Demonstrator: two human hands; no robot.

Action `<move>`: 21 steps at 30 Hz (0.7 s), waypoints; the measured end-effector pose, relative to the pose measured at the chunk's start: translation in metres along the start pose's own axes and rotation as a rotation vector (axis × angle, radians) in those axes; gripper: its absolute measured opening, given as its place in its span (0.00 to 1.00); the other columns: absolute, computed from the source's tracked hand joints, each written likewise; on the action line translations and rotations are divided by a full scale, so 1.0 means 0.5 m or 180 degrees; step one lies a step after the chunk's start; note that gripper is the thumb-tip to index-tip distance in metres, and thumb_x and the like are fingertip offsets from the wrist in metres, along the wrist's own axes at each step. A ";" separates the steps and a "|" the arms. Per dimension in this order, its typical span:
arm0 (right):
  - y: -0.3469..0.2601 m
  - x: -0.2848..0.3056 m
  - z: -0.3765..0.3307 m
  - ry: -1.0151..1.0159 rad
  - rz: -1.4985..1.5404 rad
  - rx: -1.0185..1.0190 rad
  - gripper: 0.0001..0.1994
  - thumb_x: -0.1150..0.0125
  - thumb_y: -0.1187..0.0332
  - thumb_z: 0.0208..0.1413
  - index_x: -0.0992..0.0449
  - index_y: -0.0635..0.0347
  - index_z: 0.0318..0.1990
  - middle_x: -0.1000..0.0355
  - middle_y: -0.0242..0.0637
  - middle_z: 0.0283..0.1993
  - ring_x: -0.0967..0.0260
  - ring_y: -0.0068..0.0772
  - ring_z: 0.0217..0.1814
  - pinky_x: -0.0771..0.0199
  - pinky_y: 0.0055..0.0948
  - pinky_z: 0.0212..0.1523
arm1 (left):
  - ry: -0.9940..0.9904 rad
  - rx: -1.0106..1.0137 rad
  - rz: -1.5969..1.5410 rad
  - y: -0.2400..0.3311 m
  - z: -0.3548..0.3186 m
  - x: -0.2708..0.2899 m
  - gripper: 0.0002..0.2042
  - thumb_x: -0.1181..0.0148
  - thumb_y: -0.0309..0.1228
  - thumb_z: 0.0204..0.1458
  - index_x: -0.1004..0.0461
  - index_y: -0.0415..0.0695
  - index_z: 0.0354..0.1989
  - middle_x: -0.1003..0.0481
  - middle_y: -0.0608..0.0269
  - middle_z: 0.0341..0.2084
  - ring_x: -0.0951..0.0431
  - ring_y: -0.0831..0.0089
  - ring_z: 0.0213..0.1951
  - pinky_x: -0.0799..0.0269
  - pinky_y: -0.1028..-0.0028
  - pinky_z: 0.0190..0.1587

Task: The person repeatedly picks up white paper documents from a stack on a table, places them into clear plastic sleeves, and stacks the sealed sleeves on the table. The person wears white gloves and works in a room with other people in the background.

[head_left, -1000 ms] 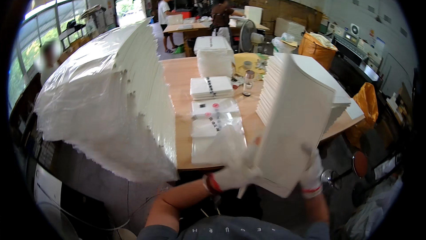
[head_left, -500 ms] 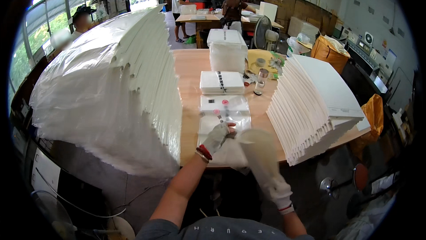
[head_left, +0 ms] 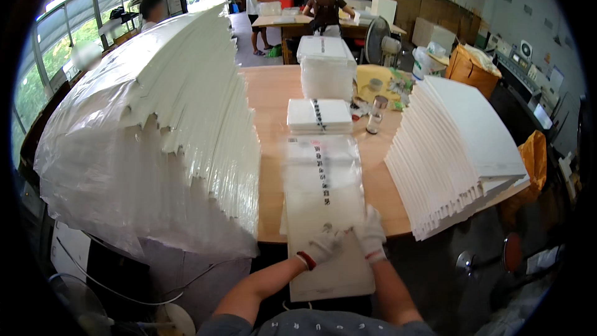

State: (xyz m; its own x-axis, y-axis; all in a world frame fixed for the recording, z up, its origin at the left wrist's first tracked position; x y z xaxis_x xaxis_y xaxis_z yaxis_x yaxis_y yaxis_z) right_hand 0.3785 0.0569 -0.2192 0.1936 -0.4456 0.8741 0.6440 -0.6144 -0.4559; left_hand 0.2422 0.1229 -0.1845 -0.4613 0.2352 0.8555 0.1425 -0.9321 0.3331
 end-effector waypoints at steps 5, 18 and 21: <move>-0.048 -0.125 0.072 -0.1145 -0.0361 0.0454 0.40 0.38 0.49 0.43 0.48 0.56 0.61 0.50 0.52 0.61 0.38 0.54 0.53 0.33 0.45 0.47 | 0.0529 0.0092 0.0677 -0.149 -0.062 -0.026 0.09 0.46 0.25 0.45 0.30 0.42 0.36 0.29 0.59 0.31 0.30 0.62 0.39 0.33 0.66 0.43; -0.126 -0.126 -0.012 0.0109 -0.2868 0.2410 0.15 0.52 0.67 0.50 0.28 0.55 0.46 0.26 0.41 0.32 0.26 0.41 0.26 0.34 0.47 0.12 | 0.1159 0.2153 -0.0891 -0.326 -0.178 0.076 0.14 0.51 0.24 0.49 0.36 0.38 0.45 0.35 0.46 0.48 0.28 0.57 0.42 0.32 0.67 0.44; -0.080 -0.091 -0.065 0.0007 -0.2044 0.1892 0.14 0.52 0.67 0.50 0.28 0.56 0.44 0.27 0.38 0.32 0.27 0.41 0.30 0.34 0.47 0.13 | 0.1140 0.2423 -0.0905 -0.265 -0.216 0.107 0.11 0.52 0.23 0.48 0.37 0.37 0.41 0.32 0.46 0.39 0.28 0.53 0.39 0.32 0.63 0.41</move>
State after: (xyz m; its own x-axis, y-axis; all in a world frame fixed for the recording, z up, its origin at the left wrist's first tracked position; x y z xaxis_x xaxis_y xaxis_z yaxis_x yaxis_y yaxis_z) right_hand 0.3199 0.0807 -0.2460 -0.3401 -0.1315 0.9311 0.9073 -0.3062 0.2881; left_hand 0.1043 0.2292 -0.2257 -0.7960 0.2108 0.5674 0.4657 -0.3855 0.7966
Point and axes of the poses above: each hand's wrist, its own z-axis towards the middle knuckle, its own x-axis out of the back of the hand, y = z × x, the point moved 10 cm from there along z, towards the middle knuckle
